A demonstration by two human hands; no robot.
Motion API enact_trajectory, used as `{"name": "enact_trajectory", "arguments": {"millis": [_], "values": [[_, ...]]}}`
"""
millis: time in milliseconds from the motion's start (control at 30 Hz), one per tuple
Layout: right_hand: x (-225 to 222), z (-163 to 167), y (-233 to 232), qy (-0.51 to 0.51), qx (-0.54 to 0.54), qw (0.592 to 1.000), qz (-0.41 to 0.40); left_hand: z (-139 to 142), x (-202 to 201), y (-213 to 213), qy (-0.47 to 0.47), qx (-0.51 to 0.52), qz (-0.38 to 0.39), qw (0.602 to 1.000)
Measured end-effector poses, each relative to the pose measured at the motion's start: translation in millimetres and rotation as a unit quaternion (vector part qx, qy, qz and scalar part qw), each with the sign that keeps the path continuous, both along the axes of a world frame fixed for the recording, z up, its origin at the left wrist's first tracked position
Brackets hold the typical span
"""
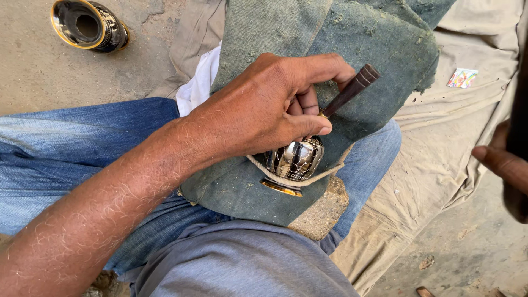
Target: The person sits cross-legged on the ground and repeatedly strikes a small metal object with a wooden mallet. The object is held steady with the left hand while the right hand delivers consistent blows. The person occasionally repositions the object to work on different areas.
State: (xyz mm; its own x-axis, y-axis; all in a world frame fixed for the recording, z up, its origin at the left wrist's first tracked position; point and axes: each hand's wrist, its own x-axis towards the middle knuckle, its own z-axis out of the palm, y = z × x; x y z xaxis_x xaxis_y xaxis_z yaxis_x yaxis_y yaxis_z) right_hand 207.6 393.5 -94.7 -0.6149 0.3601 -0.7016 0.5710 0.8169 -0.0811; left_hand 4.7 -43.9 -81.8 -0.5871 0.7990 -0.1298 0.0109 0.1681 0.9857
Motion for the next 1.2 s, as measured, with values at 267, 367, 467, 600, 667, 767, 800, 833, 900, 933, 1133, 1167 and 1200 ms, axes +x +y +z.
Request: {"name": "enact_trajectory", "arguments": {"millis": [267, 367, 467, 600, 667, 767, 800, 833, 900, 933, 1133, 1167, 1200], "values": [[-37, 0, -12, 0.02, -0.078, 0.993, 0.086, -5, 0, 0, 0.0, -0.011, -0.005, 1.0], [-39, 6, -20, 0.031, -0.094, 0.99, 0.104, -5, 1, -1, 0.014, 0.001, -0.003, 1.0], [-33, 16, -21, 0.026, -0.102, 0.992, 0.07, -5, 1, -2, 0.017, 0.013, -0.002, 1.0], [-28, 12, -16, 0.034, -0.114, 0.988, 0.098, -5, 1, -2, 0.013, -0.004, -0.008, 1.0], [-27, 10, -14, 0.03, -0.107, 0.989, 0.099, -6, 1, -2, 0.019, 0.01, -0.01, 1.0], [-29, 10, -16, 0.03, -0.108, 0.992, 0.061, -6, 0, -3, 0.023, 0.017, -0.013, 1.0], [-30, 10, -19, 0.034, -0.117, 0.99, 0.064, -6, 1, -3, 0.025, 0.016, -0.015, 0.999], [-34, 7, -20, 0.036, -0.119, 0.988, 0.09, -6, 1, -3, 0.0, 0.002, -0.016, 1.0], [-39, 5, -25, 0.028, -0.104, 0.988, 0.114, -5, 0, -1, -0.037, -0.018, -0.027, 0.999], [-37, 5, -25, 0.011, -0.089, 0.989, 0.117, -4, -1, 0, -0.025, -0.006, -0.026, 0.999], [7, 28, -12, 0.116, -0.11, 0.981, 0.109, 18, 8, -2, 0.062, 0.003, 0.007, 0.998], [17, 33, -11, 0.153, -0.145, 0.976, 0.049, 24, 16, -5, 0.062, 0.016, 0.029, 0.998], [24, 37, -12, 0.189, -0.182, 0.965, -0.005, 29, 24, -8, 0.062, 0.026, 0.055, 0.996]]}}
